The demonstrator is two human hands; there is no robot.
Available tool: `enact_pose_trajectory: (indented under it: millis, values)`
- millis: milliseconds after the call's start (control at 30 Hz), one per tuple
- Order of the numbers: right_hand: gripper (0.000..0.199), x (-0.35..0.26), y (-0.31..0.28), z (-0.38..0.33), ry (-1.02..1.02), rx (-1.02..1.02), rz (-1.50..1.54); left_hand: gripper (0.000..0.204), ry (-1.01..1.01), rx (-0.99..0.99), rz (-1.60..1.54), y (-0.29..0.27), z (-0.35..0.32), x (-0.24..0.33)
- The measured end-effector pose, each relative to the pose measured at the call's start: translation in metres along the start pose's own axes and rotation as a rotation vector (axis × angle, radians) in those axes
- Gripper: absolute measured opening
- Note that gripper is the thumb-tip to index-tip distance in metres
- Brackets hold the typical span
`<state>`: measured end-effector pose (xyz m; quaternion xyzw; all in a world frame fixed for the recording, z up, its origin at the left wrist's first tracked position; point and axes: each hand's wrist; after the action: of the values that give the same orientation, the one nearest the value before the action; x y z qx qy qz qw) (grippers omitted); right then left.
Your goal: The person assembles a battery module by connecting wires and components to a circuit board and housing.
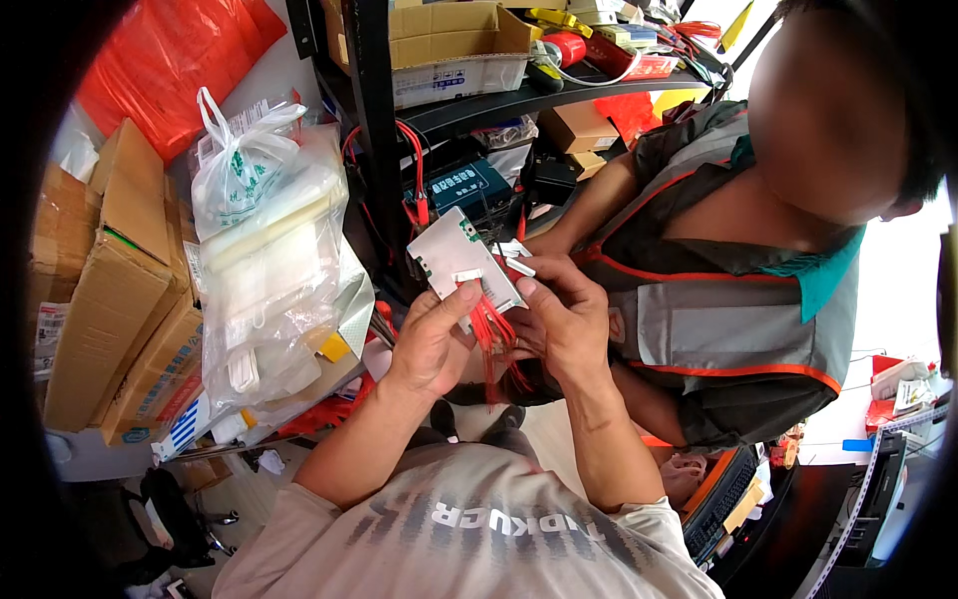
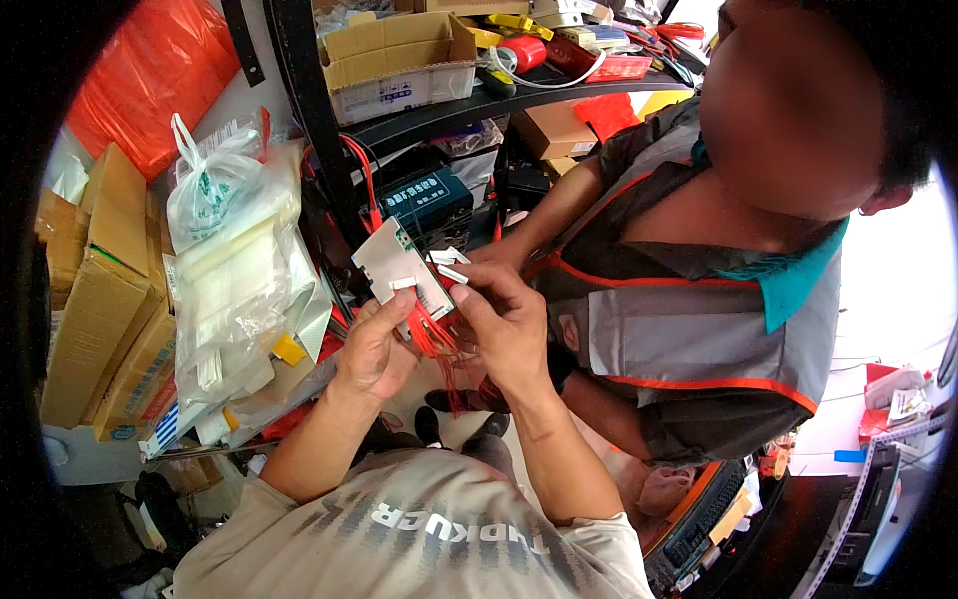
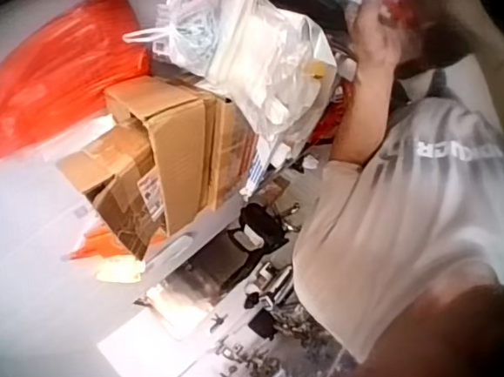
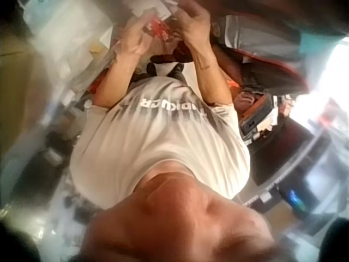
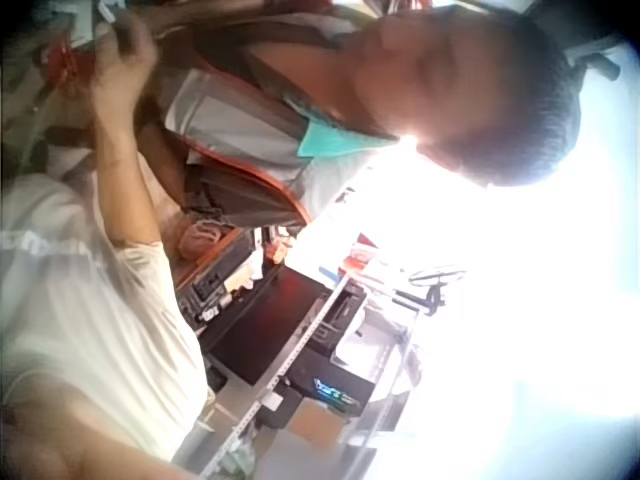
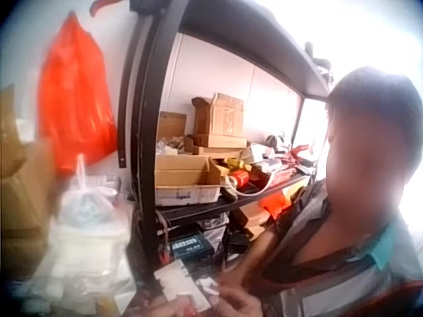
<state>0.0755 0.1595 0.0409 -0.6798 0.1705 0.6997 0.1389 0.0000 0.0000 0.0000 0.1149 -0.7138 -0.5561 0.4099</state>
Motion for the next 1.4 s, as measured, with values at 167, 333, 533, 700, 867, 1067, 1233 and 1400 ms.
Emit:
enact_pose_trajectory:
  millis: [167, 333, 533, 700, 867, 1067, 1233, 1400]
  values:
    - [0.019, -0.004, 0.002, -0.001, -0.383, 0.032, -0.284, 0.047, 0.012, -0.026, -0.056, -0.002, 0.000, -0.001]
    - [0.019, -0.002, 0.007, -0.004, -0.282, 0.010, -0.077, 0.045, 0.015, 0.003, -0.057, 0.000, -0.002, 0.000]
    - [0.020, -0.005, 0.013, 0.000, 0.006, 0.059, 0.148, 0.028, 0.369, 0.120, 0.204, 0.033, -0.018, 0.018]
    - [0.018, 0.020, 0.025, 0.023, -0.211, 0.022, -0.147, 0.041, 0.308, -0.134, 0.221, 0.045, -0.027, 0.051]
    - [0.013, 0.008, 0.031, 0.014, -0.089, -0.066, -0.095, 0.049, 0.186, -0.234, 0.057, 0.040, 0.019, 0.070]
    - [0.012, 0.011, 0.027, 0.006, 0.035, -0.085, -0.016, 0.046, 0.169, -0.202, 0.020, 0.022, 0.022, 0.066]
    - [0.011, 0.020, 0.021, 0.013, -0.628, -0.070, -0.429, 0.048, 0.010, -0.142, -0.122, 0.002, 0.039, 0.058]
    - [0.012, 0.014, 0.021, 0.009, -0.727, -0.203, -0.541, 0.049, -0.110, -0.047, -0.368, -0.008, 0.037, 0.044]
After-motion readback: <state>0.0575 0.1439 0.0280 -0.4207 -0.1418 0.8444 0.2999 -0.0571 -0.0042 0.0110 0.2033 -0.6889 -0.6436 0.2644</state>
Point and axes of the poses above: each hand's wrist, its own z-axis towards the middle knuckle, its own y-axis out of the palm, x = y × z, and after that the axes turned 8 degrees about -z, right-handed
